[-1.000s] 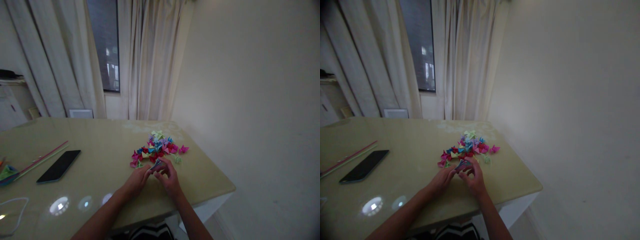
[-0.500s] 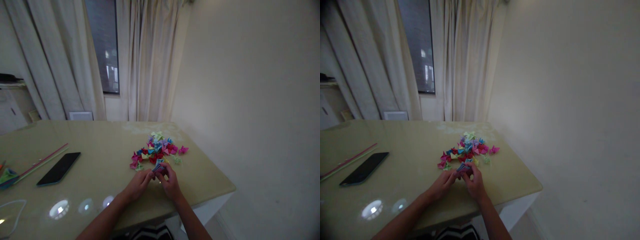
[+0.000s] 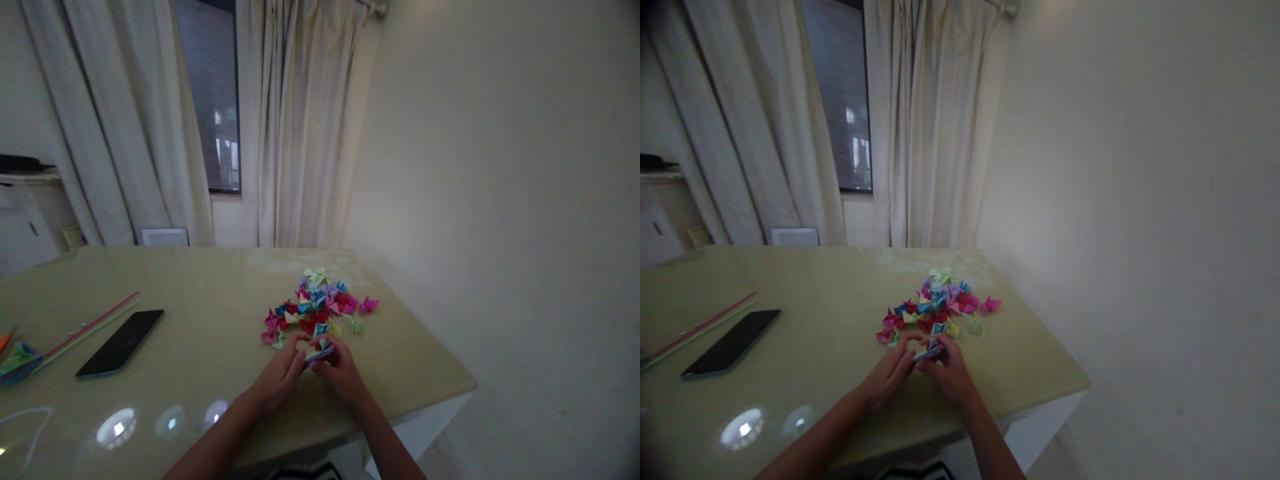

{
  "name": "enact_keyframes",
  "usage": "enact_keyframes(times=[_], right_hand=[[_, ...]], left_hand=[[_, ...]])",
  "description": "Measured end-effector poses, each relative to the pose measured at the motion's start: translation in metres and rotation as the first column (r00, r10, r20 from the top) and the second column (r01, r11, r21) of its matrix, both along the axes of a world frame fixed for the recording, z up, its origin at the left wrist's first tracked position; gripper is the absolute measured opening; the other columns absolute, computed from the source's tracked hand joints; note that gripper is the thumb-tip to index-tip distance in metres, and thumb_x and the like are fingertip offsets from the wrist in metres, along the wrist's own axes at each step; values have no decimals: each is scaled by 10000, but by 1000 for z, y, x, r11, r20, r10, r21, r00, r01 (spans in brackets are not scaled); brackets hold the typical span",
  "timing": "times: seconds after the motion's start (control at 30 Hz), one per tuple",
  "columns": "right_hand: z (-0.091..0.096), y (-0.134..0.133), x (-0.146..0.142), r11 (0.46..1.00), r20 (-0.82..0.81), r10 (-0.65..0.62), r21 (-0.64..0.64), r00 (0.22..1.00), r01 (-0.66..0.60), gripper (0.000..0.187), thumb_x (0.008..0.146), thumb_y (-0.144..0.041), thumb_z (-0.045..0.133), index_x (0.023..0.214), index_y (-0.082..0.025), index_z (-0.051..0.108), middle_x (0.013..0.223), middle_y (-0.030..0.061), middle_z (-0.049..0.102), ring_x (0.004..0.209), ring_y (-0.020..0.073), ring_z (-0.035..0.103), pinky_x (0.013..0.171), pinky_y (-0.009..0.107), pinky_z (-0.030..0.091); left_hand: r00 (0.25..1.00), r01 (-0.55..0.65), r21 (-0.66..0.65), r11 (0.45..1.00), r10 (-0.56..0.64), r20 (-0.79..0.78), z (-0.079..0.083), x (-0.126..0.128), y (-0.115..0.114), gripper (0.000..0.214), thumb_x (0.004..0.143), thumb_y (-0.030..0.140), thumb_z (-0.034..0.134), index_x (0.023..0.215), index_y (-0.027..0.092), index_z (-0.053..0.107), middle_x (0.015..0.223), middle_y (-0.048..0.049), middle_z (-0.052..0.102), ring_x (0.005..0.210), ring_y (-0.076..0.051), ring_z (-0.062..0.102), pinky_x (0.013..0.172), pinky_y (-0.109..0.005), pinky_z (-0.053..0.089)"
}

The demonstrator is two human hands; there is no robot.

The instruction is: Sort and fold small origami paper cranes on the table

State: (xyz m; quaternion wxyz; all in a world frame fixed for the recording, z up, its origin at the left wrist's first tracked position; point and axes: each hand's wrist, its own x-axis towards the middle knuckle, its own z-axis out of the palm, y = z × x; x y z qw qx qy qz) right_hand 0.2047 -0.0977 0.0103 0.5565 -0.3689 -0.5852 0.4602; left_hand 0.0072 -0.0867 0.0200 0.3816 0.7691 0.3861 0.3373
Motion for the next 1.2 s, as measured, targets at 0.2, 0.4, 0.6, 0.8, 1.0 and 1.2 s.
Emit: enact_keyframes(times=[0.2,0.4,0.6,0.8,1.0,1.2], right_hand=[[8,-5,-3,1000,-1,16,3,1000,-16,417,705,-441,945,873,-225,630,791,-37,590,706,150,581,678,262,499],[-1,3,1,981,26,-182,79,983,179,525,767,-411,889,1185,-261,608,956,-4,639,753,163,608,687,277,519],[2,2,23,984,527,-133,175,839,47,210,815,-290,843,916,-215,673,986,30,630,796,177,626,711,285,504],[24,12,35,962,853,-73,197,516,-189,391,759,-359,921,1034,-237,671,1156,61,670,1027,254,659,866,333,514],[44,43,33,875,871,-118,318,476,-366,528,767,-622,867,1060,-224,680,1111,65,683,992,232,661,826,308,492],[63,83,29,797,843,-141,407,519,-446,526,840,-719,754,975,-213,695,981,55,701,885,212,651,766,299,458]], left_hand=[[994,110,73,991,-108,-35,7,2,-3,607,1081,584,205,1407,203,549,1032,-78,727,914,-233,655,894,-355,506],[909,54,238,970,51,-413,6,-3,16,562,1083,535,230,1107,192,674,1067,-122,758,979,-273,721,866,-372,539],[666,137,226,965,79,-742,9,-16,22,367,1049,448,443,1242,207,640,1248,-152,732,1102,-341,737,888,-444,578],[655,240,225,944,13,-755,20,-14,19,372,991,458,568,1281,231,616,1341,-142,662,1185,-322,685,973,-446,558],[664,305,186,934,-69,-744,43,-27,26,443,871,462,724,1246,237,650,1277,-131,685,1197,-325,660,1030,-451,535],[558,295,109,949,-79,-826,27,-12,31,422,879,206,595,1293,144,653,1317,-189,680,1215,-354,659,1024,-519,559]])
